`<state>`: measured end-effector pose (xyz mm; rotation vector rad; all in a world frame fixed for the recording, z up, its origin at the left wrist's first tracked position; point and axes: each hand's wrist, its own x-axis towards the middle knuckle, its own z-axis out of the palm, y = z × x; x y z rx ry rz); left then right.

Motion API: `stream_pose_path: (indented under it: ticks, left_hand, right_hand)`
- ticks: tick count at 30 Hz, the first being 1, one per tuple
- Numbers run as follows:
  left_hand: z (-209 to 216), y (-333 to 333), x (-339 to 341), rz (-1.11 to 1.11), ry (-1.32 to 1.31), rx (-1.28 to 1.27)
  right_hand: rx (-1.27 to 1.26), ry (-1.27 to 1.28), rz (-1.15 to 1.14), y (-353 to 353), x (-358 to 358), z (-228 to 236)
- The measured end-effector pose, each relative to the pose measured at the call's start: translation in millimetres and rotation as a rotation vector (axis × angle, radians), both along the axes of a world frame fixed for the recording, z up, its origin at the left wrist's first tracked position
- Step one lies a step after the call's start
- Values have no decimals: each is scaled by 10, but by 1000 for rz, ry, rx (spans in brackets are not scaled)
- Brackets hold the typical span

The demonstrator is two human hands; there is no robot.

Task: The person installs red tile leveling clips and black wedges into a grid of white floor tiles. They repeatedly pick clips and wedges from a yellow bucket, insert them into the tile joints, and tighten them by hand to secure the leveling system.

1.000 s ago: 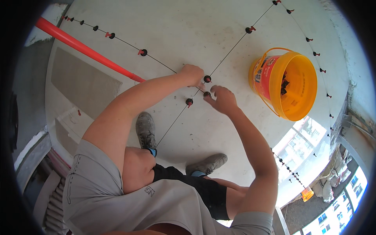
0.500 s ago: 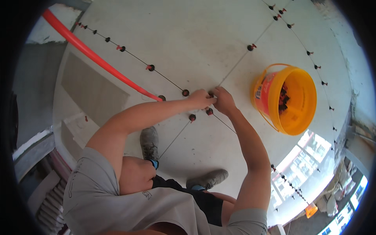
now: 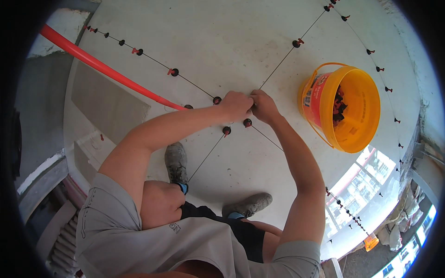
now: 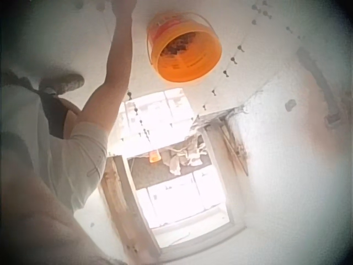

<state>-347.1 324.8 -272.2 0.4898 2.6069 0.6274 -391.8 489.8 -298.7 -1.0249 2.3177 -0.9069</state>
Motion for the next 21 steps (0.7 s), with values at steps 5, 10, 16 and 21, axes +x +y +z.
stream_pose_path:
  ticks: [5, 10, 16, 21]
  left_hand:
    - [46, -150, -111, -358, 183, -110]
    - [237, -259, 35, -17, -223, 46]
    - [244, -470, 238, 271, 170, 277]
    - [239, -644, 198, 557, -67, 369]
  right_hand:
    - [129, -6, -136, 10, 154, 194]
    - [217, 99, -37, -64, 225, 419]
    - [315, 319, 91, -175, 225, 262]
    - [300, 440, 133, -161, 232, 339]
